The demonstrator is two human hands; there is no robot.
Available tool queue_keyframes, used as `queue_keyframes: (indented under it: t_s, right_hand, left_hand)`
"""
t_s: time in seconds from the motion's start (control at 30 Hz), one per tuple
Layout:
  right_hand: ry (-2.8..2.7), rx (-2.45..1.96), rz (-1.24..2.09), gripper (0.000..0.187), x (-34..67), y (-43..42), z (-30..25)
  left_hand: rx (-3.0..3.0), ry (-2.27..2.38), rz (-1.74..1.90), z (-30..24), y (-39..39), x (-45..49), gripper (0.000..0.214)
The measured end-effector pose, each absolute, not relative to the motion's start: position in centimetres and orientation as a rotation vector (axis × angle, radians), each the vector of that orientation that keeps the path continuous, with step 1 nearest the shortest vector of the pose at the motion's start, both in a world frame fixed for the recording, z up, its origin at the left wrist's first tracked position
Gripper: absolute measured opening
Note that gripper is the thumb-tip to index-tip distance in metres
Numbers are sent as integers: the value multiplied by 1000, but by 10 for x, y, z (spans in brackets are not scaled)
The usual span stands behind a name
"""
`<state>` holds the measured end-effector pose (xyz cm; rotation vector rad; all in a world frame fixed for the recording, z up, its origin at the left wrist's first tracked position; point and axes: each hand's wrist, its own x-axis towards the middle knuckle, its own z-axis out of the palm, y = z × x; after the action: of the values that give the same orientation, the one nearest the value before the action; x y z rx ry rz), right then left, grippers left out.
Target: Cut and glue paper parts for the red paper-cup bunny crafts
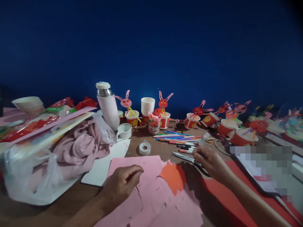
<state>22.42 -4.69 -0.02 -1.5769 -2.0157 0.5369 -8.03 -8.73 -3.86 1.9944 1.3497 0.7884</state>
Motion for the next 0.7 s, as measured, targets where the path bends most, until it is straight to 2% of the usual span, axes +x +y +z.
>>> queue_keyframes:
  t_s: [0.27, 0.7]
  right_hand:
    - [-2024, -1386, 645, 26, 185, -47, 5]
    - [-1890, -1051, 1034, 28, 131, -44, -3]
  left_hand:
    - [1862, 1332, 936, -31, -86, -71, 23]
    - [1979, 1240, 1124, 7, -68, -39, 12]
